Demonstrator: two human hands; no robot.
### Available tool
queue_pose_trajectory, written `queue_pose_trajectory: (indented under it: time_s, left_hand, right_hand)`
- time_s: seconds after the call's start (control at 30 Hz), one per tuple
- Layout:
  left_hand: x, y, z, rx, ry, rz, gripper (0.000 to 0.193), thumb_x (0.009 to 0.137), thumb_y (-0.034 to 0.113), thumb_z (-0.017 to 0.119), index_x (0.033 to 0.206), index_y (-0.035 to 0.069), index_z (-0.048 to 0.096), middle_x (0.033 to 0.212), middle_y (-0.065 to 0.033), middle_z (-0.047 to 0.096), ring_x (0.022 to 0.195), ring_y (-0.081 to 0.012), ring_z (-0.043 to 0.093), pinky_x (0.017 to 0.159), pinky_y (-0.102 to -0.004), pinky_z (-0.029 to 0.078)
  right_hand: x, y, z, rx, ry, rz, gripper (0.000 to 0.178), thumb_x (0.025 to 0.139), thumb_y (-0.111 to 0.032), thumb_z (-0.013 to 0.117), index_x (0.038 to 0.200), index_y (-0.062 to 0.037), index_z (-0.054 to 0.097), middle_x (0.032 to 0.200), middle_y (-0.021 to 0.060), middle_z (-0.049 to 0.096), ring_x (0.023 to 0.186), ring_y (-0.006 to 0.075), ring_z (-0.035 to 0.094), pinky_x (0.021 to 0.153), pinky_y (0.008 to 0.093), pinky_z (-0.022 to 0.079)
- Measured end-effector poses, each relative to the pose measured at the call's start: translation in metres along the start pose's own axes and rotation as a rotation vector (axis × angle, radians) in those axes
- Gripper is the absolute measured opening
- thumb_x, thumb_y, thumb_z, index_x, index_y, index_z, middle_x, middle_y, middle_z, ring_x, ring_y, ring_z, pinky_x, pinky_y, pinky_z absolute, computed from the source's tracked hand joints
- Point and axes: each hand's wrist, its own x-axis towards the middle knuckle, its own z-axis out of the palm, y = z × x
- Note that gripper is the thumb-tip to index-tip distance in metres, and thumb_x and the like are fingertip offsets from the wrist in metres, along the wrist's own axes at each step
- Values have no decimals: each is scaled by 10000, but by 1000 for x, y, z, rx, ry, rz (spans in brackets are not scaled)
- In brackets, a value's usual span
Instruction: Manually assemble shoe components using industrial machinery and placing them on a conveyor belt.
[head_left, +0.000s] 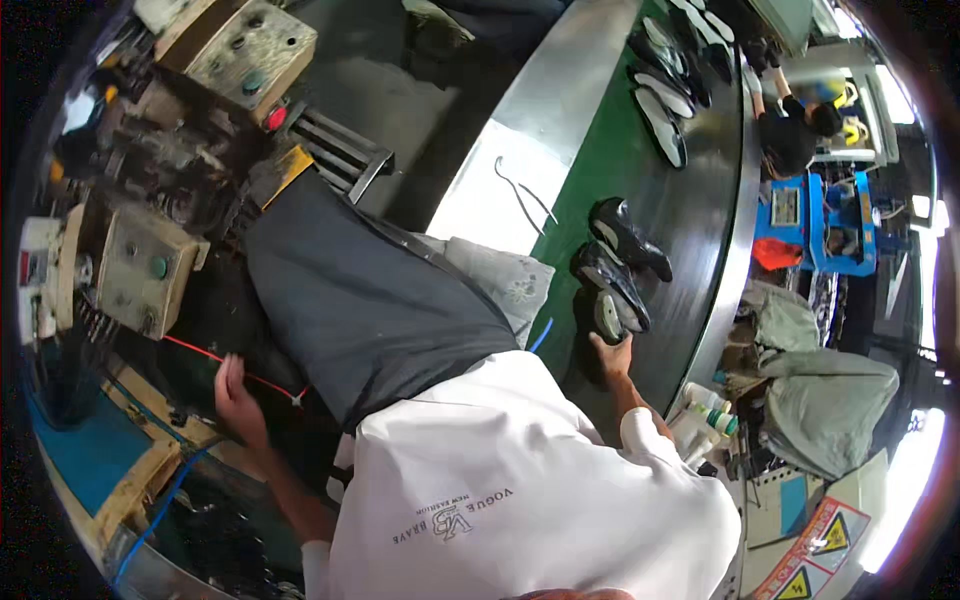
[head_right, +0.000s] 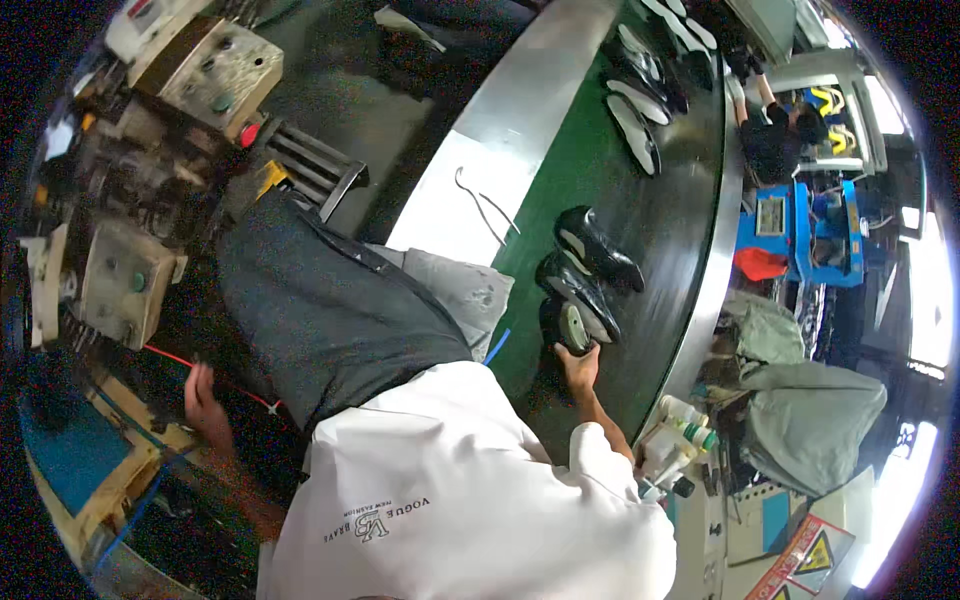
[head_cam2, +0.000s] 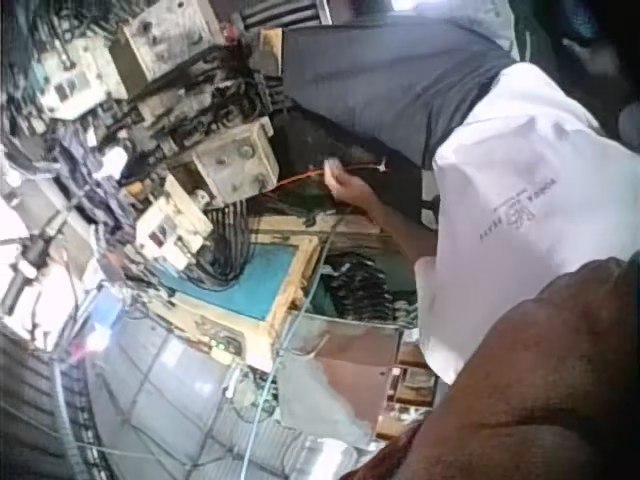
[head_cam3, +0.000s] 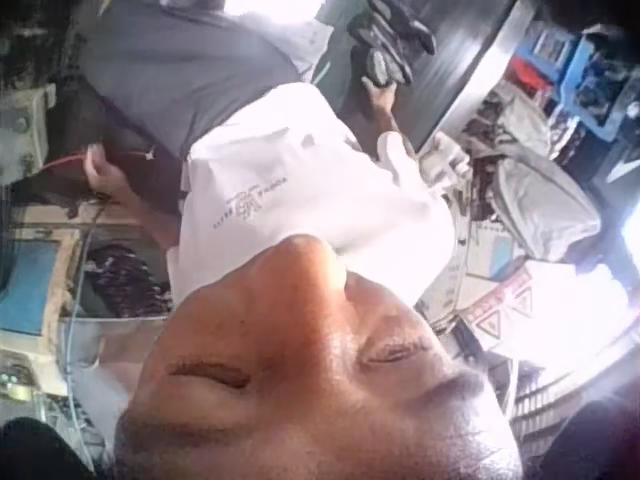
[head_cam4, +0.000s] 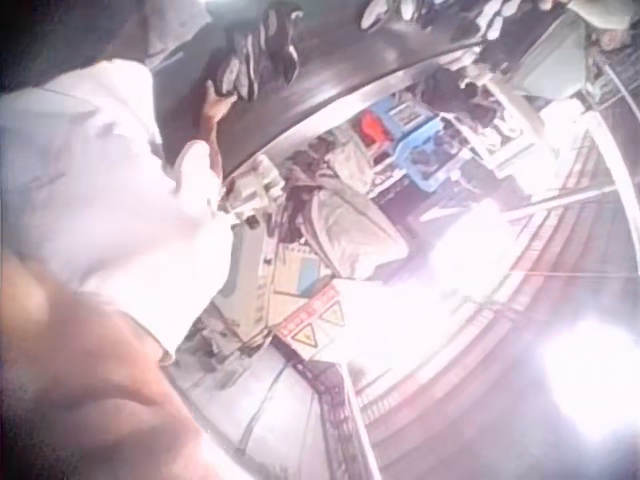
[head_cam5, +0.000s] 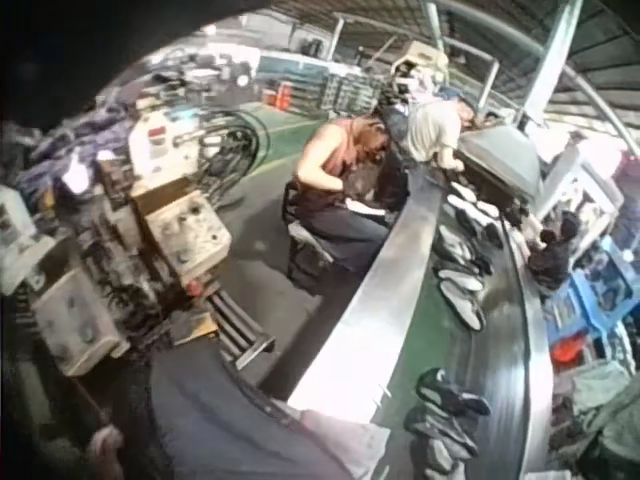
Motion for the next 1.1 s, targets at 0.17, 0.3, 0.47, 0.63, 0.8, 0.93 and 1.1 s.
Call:
queue_pose_trajectory:
  time_s: [0.17, 0.3, 0.47, 0.63, 0.8, 0.93, 1.1]
  left_hand:
    - [57, 109, 112, 42, -244, 259, 283, 1110, -39, 475, 1310, -103, 665, 1267, -183, 710, 1215, -279, 713, 1092, -382, 568]
    - [76, 165, 186, 9, -457, 414, 287, 1117, 4, 491, 1315, -92, 675, 1259, -179, 721, 1193, -268, 720, 1070, -381, 567]
    - [61, 213, 273, -233, -724, 341, 310, 1098, 18, 546, 1378, -60, 652, 1251, -174, 726, 1167, -226, 725, 1059, -336, 548]
    - [58, 266, 311, -371, -906, 336, 577, 1076, 141, 659, 1600, 8, 457, 1522, -179, 587, 1357, -279, 630, 1114, -389, 523]
    - [85, 293, 300, -191, -759, 589, 722, 1029, 218, 738, 1653, 86, 402, 1663, -147, 403, 1459, -328, 519, 1134, -435, 516]
    - [99, 276, 243, -66, -216, 751, 335, 1075, 210, 645, 1300, -31, 704, 1177, -206, 750, 1157, -354, 724, 982, -410, 553]
    - [96, 218, 183, 39, 5, 582, 297, 1040, 33, 610, 1320, -33, 683, 1250, -227, 725, 1161, -382, 717, 997, -414, 555]
  right_hand:
    - [12, -22, -4, 99, 67, -78, 1092, 743, -473, 961, 1559, 66, 475, 1482, 290, 612, 1404, 375, 584, 1191, 424, 431]
    - [80, -28, 1, 248, 137, -212, 890, 801, -374, 937, 1485, 68, 575, 1388, 207, 687, 1283, 299, 649, 1142, 383, 459]
    - [141, -79, -1, 620, -148, -16, 679, 916, -365, 861, 1419, 33, 637, 1261, 113, 739, 1083, 206, 709, 998, 369, 543]
    - [103, -219, 38, 1129, -865, 191, 742, 945, -611, 757, 1412, -42, 664, 1251, 149, 743, 1084, 291, 729, 998, 456, 582]
    - [-7, -375, 105, 1264, -1447, 173, 682, 1002, -653, 642, 1355, -72, 695, 1196, 135, 772, 1062, 263, 752, 990, 417, 616]
    - [-67, -425, 159, 1117, -1733, 218, 836, 1034, -734, 492, 1500, -45, 579, 1280, 235, 732, 1101, 396, 753, 988, 511, 629]
    - [-125, -441, 146, 504, -1486, -430, 1190, 807, -582, 912, 1660, 5, 327, 1545, 208, 536, 1448, 311, 528, 1192, 425, 452]
